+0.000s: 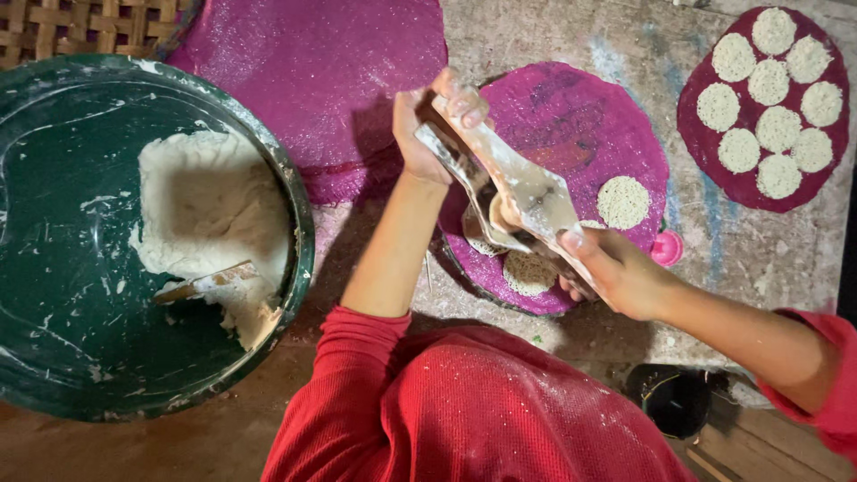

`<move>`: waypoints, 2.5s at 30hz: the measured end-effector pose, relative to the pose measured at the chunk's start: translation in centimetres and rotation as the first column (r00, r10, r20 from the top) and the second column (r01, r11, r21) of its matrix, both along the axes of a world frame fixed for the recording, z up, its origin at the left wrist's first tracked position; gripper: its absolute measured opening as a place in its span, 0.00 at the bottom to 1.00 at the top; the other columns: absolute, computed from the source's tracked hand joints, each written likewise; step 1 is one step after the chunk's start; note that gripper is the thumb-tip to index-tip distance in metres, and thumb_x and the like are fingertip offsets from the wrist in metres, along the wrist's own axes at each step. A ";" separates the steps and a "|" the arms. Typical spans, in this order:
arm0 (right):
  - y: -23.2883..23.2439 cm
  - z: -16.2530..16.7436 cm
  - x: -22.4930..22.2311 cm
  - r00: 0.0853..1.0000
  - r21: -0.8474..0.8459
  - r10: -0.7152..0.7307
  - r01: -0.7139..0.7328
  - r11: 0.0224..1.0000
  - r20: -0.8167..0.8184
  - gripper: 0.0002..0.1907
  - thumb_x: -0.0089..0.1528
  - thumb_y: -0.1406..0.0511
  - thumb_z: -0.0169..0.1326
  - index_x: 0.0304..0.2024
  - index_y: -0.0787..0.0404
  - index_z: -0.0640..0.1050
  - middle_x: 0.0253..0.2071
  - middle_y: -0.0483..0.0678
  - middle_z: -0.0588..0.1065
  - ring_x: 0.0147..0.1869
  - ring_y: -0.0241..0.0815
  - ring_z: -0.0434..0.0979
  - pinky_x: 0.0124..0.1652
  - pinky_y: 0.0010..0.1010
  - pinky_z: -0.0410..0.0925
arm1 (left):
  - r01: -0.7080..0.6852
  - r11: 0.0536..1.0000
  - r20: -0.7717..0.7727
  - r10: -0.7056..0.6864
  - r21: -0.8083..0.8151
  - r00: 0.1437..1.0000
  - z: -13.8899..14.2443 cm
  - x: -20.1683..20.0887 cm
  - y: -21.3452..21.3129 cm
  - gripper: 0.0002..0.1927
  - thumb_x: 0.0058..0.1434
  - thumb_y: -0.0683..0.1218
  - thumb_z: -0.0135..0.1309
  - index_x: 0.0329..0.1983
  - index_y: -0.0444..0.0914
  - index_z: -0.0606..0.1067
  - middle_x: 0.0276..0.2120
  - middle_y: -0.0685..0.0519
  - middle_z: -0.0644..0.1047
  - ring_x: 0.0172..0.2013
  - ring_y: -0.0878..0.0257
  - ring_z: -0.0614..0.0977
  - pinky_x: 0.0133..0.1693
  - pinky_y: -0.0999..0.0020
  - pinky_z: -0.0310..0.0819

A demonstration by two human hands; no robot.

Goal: The person presses rice dough through a wooden hand press to form round crackers onto pink cloth-covered trays. They reload dough from a green basin into the press, squeeze the lever to extrude each cracker, and periodically move filled trays aside and reposition the press.

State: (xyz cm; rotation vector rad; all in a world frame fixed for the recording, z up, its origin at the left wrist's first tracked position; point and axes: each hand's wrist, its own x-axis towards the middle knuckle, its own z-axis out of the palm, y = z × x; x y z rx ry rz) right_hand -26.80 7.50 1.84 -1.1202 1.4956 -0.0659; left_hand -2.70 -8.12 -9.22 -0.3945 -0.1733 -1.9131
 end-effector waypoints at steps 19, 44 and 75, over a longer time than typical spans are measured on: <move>-1.1 -1.5 -2.9 0.982 -0.175 -0.008 -0.026 0.984 -0.191 0.36 0.65 0.40 0.35 0.46 0.64 0.75 0.28 0.50 0.76 0.30 0.42 0.76 0.31 0.35 0.72 | -0.054 0.998 0.076 0.051 0.041 0.996 2.0 -2.5 -1.2 0.18 0.64 0.58 0.41 0.38 0.39 0.69 0.30 0.51 0.70 0.36 0.56 0.71 0.41 0.60 0.68; 12.8 -4.6 -4.2 0.667 -0.559 -0.134 0.702 0.441 0.733 0.55 0.57 0.28 0.52 0.71 0.57 0.61 0.60 0.45 0.67 0.53 0.39 0.68 0.51 0.35 0.63 | 0.281 0.712 0.429 0.640 -0.644 -0.638 -0.4 -0.3 16.1 0.67 0.39 0.53 0.76 0.77 0.43 0.47 0.65 0.45 0.65 0.65 0.48 0.64 0.62 0.39 0.49; 2.3 -4.6 -6.6 0.963 -0.123 -0.145 0.176 0.977 0.228 0.32 0.64 0.45 0.45 0.54 0.65 0.76 0.32 0.54 0.76 0.31 0.43 0.73 0.31 0.38 0.70 | -0.118 0.992 0.829 0.095 -0.035 0.551 5.2 0.2 3.9 0.46 0.65 0.61 0.55 0.79 0.31 0.59 0.51 0.44 0.76 0.52 0.50 0.73 0.63 0.51 0.60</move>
